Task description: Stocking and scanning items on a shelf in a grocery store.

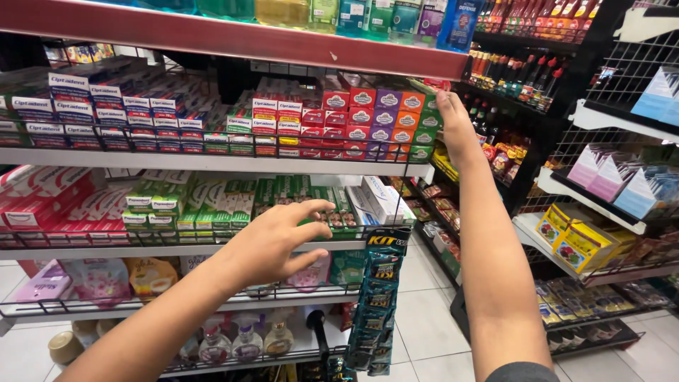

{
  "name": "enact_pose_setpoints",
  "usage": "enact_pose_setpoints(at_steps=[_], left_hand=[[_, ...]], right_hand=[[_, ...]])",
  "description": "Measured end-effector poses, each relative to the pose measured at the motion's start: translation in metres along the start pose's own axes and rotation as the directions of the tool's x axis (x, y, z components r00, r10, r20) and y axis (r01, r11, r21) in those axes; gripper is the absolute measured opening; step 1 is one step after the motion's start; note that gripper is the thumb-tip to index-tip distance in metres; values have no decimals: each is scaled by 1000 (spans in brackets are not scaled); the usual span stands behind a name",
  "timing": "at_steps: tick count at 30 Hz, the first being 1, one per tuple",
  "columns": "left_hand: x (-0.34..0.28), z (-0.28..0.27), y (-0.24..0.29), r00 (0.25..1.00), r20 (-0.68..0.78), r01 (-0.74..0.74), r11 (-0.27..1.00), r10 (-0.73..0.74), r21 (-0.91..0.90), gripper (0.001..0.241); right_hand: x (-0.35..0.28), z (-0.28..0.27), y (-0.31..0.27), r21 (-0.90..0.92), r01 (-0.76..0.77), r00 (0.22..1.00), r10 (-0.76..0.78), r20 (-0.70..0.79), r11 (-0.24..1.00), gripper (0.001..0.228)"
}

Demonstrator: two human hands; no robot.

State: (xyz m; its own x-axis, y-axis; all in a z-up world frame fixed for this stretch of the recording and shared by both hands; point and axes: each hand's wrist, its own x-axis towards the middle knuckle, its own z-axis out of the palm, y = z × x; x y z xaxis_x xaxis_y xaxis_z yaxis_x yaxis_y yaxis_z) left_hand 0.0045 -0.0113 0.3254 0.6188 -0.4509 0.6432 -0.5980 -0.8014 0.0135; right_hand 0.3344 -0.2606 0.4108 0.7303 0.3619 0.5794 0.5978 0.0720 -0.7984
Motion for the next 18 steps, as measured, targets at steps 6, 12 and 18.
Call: enact_pose_setpoints(at_steps=[6, 12, 18], left_hand=[[-3, 1, -1, 1000, -4, -15, 1000, 15, 6, 27], [-5, 3, -4, 1000, -18, -9, 1000, 8, -25, 25], [-6, 1, -1, 1000, 11, -1, 1000, 1, 6, 26]], right_hand=[[6, -2, 9, 42, 36, 999, -37, 16, 998, 54], [7, 0, 12, 220, -56, 993, 30, 118, 974, 93], [9, -1, 17, 300, -99, 977, 35, 210, 949, 107]])
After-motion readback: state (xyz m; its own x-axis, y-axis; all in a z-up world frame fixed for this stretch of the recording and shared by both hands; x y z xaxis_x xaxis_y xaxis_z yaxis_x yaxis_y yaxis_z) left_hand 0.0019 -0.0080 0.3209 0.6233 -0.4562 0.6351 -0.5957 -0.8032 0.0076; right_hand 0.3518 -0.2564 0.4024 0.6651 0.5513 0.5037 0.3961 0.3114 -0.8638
